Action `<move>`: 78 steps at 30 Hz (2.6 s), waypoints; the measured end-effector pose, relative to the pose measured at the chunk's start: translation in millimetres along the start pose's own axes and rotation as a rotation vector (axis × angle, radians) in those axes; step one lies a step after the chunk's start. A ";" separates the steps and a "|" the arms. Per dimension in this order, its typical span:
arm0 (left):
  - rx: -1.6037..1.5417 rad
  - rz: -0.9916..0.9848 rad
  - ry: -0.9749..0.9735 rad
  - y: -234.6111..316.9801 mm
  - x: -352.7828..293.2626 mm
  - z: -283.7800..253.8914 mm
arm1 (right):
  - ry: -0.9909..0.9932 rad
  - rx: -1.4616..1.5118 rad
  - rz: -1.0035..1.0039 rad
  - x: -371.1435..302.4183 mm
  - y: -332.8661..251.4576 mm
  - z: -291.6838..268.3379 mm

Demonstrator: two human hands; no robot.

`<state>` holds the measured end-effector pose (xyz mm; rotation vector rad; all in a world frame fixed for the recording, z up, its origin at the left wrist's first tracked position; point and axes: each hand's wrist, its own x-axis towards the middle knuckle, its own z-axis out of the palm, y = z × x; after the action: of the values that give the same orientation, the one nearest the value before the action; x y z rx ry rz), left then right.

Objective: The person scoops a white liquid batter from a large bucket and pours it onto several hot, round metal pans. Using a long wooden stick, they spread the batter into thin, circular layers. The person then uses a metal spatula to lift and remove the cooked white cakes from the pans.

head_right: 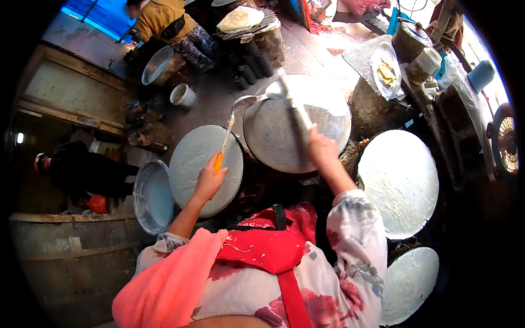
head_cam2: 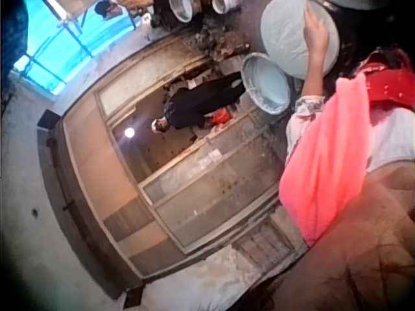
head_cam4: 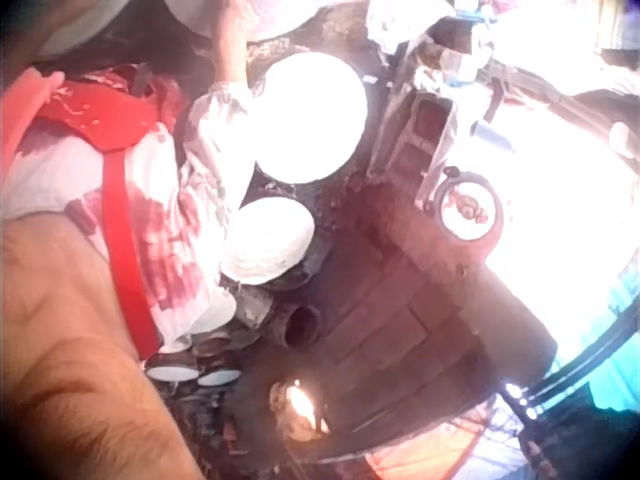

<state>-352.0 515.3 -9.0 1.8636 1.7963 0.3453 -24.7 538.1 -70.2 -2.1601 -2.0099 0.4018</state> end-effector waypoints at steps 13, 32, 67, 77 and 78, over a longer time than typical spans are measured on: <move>-0.201 -0.086 0.032 -11.2 -39.0 -10.8 | -0.060 -0.012 0.031 37.3 18.1 -22.5; -0.685 -0.290 -0.023 -6.1 -65.4 -10.8 | -0.278 -0.196 -0.526 0.2 22.6 -20.3; 0.117 0.138 -0.084 -29.5 -108.4 -1.4 | -0.100 0.144 -0.254 -149.6 53.3 -4.0; -0.206 0.507 0.149 -79.4 -94.0 -32.4 | 0.088 1.056 0.262 -188.5 -107.7 97.4; -0.304 0.551 0.194 -83.8 -89.7 -35.2 | 0.059 1.128 0.259 -173.7 -136.0 100.8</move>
<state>-449.2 432.5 -8.8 2.1208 1.2176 0.9683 -194.9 370.2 -110.6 -1.5965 -0.9870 1.1371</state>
